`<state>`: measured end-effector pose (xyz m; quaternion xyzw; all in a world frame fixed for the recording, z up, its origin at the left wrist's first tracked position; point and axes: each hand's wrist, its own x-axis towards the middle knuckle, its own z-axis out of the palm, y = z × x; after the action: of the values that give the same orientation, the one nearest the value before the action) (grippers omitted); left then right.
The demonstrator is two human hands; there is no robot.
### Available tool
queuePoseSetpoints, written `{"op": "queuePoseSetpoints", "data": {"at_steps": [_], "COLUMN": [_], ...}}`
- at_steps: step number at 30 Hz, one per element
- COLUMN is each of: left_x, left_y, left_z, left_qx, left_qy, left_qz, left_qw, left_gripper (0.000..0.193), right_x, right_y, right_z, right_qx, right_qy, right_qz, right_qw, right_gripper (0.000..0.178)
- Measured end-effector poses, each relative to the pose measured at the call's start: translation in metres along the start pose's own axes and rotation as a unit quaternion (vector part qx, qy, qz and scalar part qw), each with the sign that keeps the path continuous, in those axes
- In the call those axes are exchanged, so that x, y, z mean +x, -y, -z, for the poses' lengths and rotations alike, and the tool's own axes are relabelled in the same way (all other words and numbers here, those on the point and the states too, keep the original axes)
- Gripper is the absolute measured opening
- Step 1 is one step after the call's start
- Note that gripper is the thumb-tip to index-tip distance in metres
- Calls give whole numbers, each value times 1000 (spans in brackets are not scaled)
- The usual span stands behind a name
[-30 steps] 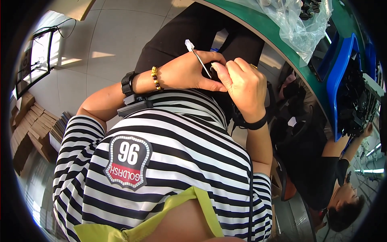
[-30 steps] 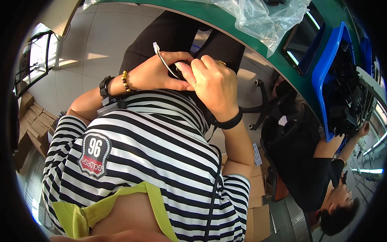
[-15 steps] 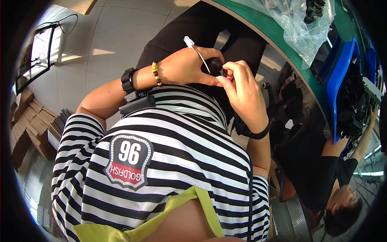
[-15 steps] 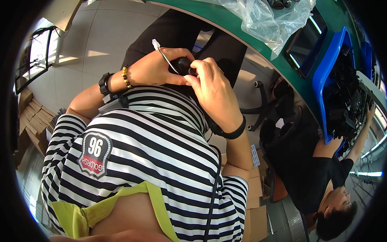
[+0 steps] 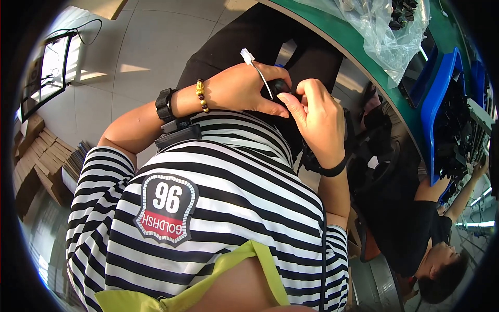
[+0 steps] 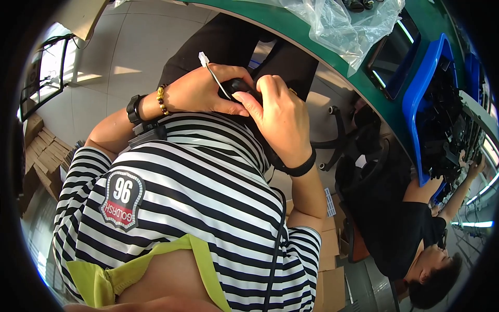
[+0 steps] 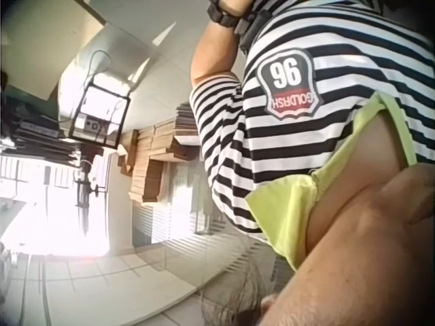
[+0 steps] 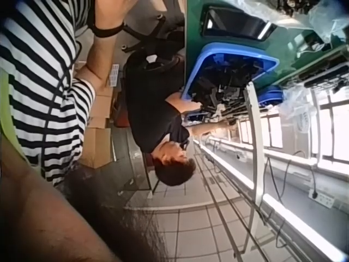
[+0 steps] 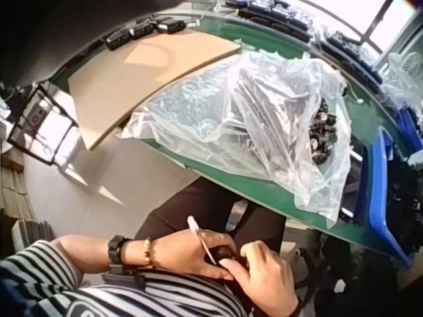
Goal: The person picks up a black plastic housing and inserts two rubber plugs into holes on the component by hand. They repeat this process with a second housing before placing it on a wooden board.
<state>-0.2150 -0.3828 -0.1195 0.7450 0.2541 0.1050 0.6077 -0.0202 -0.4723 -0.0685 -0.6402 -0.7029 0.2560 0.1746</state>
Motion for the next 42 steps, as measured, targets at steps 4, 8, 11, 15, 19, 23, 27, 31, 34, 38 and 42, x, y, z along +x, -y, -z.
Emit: {"op": "queuePoseSetpoints", "data": {"at_steps": [4, 8, 11, 15, 19, 23, 27, 31, 34, 38, 42], "left_x": [-2, -1, 0, 0, 1, 1, 3, 3, 4, 0, -1], "left_y": [3, 5, 5, 3, 0, 0, 1, 4, 1, -2, -4], "left_z": [2, 1, 1, 0, 0, -2, -9, -7, -3, -2, -2], "left_qx": [8, -6, 16, 17, 21, -13, -71, -84, -86, -108, -115], "left_qy": [3, 3, 1, -2, 0, -8, -12, -3, 10, 16, 45], "left_qz": [33, 12, 4, -4, -3, 6, 17, 19, 50, 66, 78], "left_qw": [999, 1000, 1000, 1000, 1000, 1000, 997, 996, 995, 992, 989], "left_gripper": [52, 52, 51, 50, 50, 52, 54, 56, 57, 61, 64], "right_x": [1, -1, 0, 0, 0, 1, 2, 2, 2, -5, -8], "right_y": [8, 0, -1, -1, 2, 2, 0, 1, 3, -1, -3], "right_z": [0, 1, -1, -3, -4, -2, -2, 0, 7, 12, 12], "right_qx": [147, 104, 70, 24, -10, -17, -7, -18, 25, 119, 93], "right_qy": [-20, 1, 11, 18, -3, -7, 3, -6, -11, -2, 16], "right_qz": [14, 35, 33, 29, 34, 25, -1, -8, -12, 6, 77], "right_qw": [989, 994, 997, 999, 999, 1000, 1000, 1000, 1000, 993, 993], "right_gripper": [24, 24, 23, 27, 31, 32, 35, 29, 21, 14, 19]}}
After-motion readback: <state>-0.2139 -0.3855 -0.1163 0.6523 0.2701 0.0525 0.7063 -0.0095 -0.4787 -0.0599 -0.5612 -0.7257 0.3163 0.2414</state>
